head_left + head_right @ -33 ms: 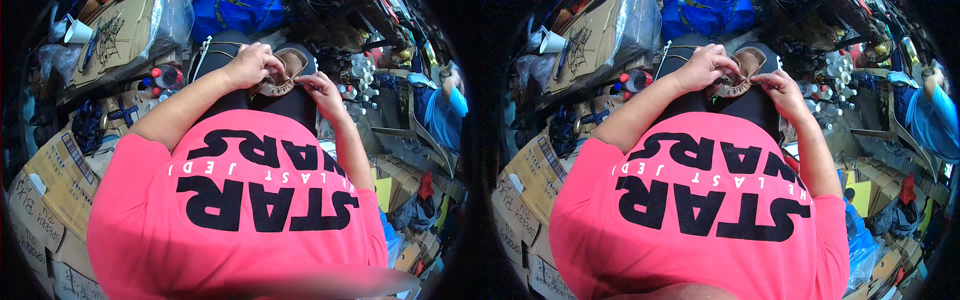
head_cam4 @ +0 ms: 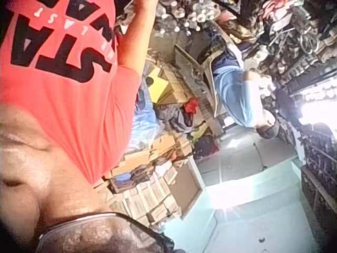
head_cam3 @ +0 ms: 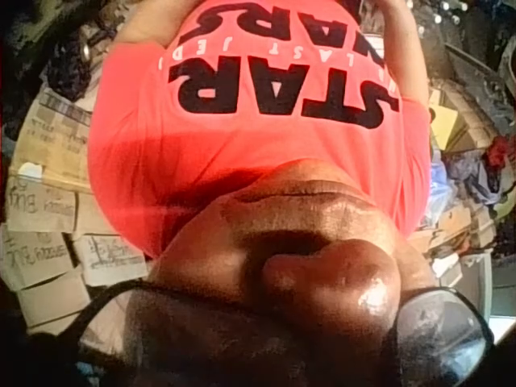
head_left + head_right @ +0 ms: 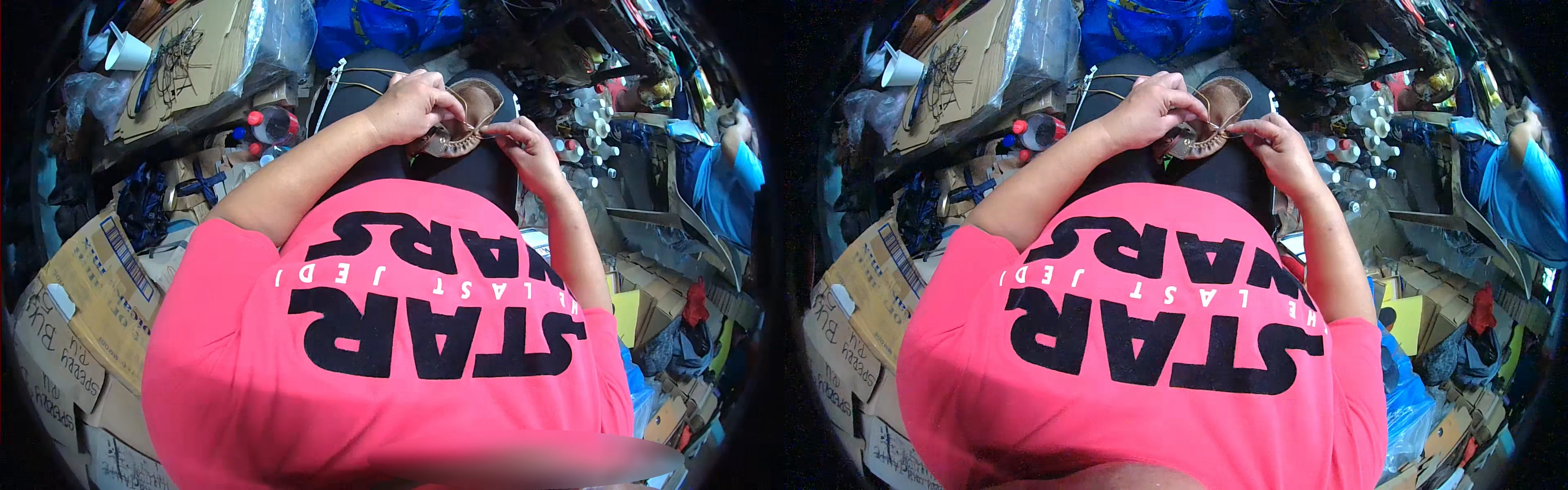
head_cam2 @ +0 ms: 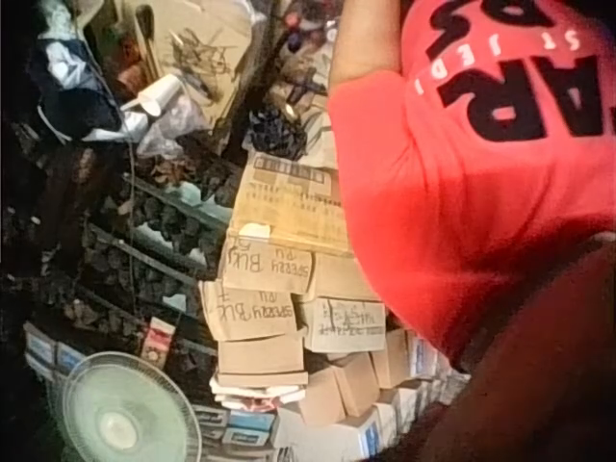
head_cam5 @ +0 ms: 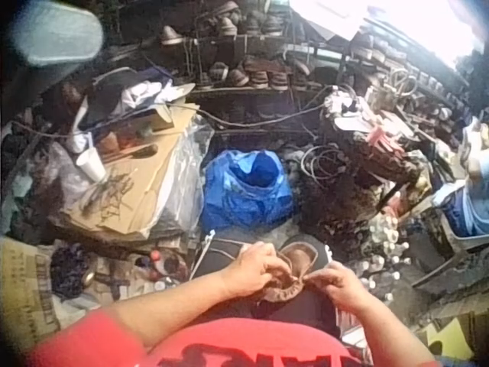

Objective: Manually lacing and stitching a leather shoe upper component using thick thread.

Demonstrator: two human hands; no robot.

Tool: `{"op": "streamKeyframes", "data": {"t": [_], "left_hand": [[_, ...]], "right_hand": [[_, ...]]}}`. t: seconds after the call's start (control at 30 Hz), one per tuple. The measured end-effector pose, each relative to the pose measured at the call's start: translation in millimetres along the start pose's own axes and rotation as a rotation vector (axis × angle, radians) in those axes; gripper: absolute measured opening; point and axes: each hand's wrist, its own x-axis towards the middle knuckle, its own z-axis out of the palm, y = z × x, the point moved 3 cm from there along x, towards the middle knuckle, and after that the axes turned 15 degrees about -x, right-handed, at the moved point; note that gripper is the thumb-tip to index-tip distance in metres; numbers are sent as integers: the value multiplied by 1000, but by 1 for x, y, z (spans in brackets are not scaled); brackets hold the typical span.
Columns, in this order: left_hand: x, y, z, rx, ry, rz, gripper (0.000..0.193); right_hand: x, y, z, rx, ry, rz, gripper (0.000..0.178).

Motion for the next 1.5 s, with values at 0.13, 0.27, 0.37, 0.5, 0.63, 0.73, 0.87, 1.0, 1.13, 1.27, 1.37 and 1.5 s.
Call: {"op": "streamKeyframes", "data": {"t": [0.13,0.27,0.37,0.5,0.63,0.73,0.87,1.0,1.13,1.27,1.37,1.5], "left_hand": [[1,-2,2,-6,-39,-37,14],[2,-4,3,12,-29,-2,13],[2,-5,3,-29,-23,6,13],[3,-1,4,-58,-38,-5,13],[7,0,10,-48,-53,29,12],[17,-3,11,-111,-102,43,11],[16,7,5,-58,-117,110,13],[3,4,2,-89,-84,-6,20],[2,-4,10,-305,-79,-264,23],[5,-10,21,-531,-87,-471,17],[10,-15,31,-619,-77,-463,16],[19,-5,23,-440,-149,-388,11]], "right_hand": [[3,2,-1,20,-16,4,23],[4,3,-2,18,-37,23,22],[5,4,-1,35,-25,7,20],[6,8,-1,62,-47,17,21],[7,11,-1,131,-78,12,23],[12,16,0,154,-106,-12,23],[9,12,0,107,-113,-27,22],[1,9,4,165,-24,48,26],[3,2,8,315,-12,114,27],[5,4,12,323,-18,138,24],[11,4,14,341,15,174,17],[19,6,14,250,-11,168,11]]}}
